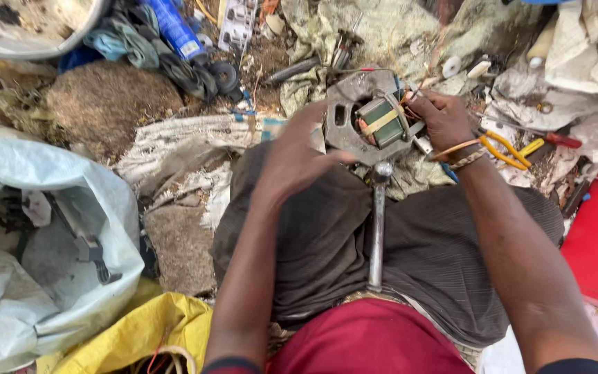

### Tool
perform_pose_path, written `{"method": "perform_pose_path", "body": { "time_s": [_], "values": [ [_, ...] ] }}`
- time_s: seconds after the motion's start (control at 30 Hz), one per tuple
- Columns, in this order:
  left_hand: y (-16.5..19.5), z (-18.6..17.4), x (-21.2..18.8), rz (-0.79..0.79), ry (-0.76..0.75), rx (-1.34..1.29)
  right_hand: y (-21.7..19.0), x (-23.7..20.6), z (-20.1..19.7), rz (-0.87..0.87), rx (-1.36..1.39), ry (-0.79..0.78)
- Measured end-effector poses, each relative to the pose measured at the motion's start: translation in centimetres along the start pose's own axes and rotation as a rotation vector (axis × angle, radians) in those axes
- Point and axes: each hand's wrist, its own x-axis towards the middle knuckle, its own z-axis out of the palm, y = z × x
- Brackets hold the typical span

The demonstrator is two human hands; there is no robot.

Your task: The person disassembles a small electrical motor component using a hammer, screwdriver, and pliers. They remove parts, separate wires, and place components on the ground.

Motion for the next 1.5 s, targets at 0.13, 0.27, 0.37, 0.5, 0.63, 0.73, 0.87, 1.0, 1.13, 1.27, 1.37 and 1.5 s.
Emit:
{"method": "perform_pose_path", "body": {
  "time_s": [0.13, 0.27, 0.37, 0.5, 0.63, 0.73, 0.87, 1.0, 1.13, 1.27, 1.37, 1.5],
  "values": [
    [1.3, 5.1, 4.1, 0.098, -0.185, -0.149, 2.6, -1.5, 3.7, 0.394, 0.924, -0.107],
    [1.1, 6.7, 4.6, -0.097, -0.103, -0.003, 3.1, -1.3, 5.3, 0.34, 0.935, -0.217],
    [0.9, 6.9, 5.5, -0.135, -0.112, 0.21, 3.4, -1.5, 4.0, 0.277, 0.498, 0.062],
    [1.4, 8.7, 6.3, 0.022, -0.07, 0.403, 4.6, -7.0, 1.5, 0.235, 0.069, 0.149],
    [1.3, 10.9, 7.9, 0.16, -0.012, 0.442, 4.1, -15.1, 4.3, 0.179, -0.225, -0.095],
    [-0.2, 11.8, 9.3, 0.175, -0.015, 0.382, 3.1, -17.2, 7.0, 0.073, -0.348, -0.077],
    [-2.7, 12.7, 9.8, 0.187, -0.044, 0.267, 3.6, -16.9, 8.7, 0.203, -0.314, -0.174],
    [-3.7, 13.5, 10.3, 0.198, -0.021, 0.221, 6.4, -15.2, 8.6, 0.602, 0.331, -0.14],
    [-3.9, 13.6, 10.3, 0.183, -0.048, 0.263, 7.8, -15.6, 6.0, 0.645, 0.876, -0.161],
    [-4.4, 13.5, 10.1, 0.211, -0.015, 0.22, 4.7, -18.2, 3.9, 0.518, 0.985, -0.048],
    [-4.9, 13.7, 10.0, 0.192, -0.014, 0.208, 1.1, -18.4, 4.5, 0.365, 0.799, 0.156],
    [-5.2, 13.7, 10.4, 0.193, -0.03, 0.268, -1.6, -16.0, 6.9, 0.226, 0.488, 0.262]
  ]
}}
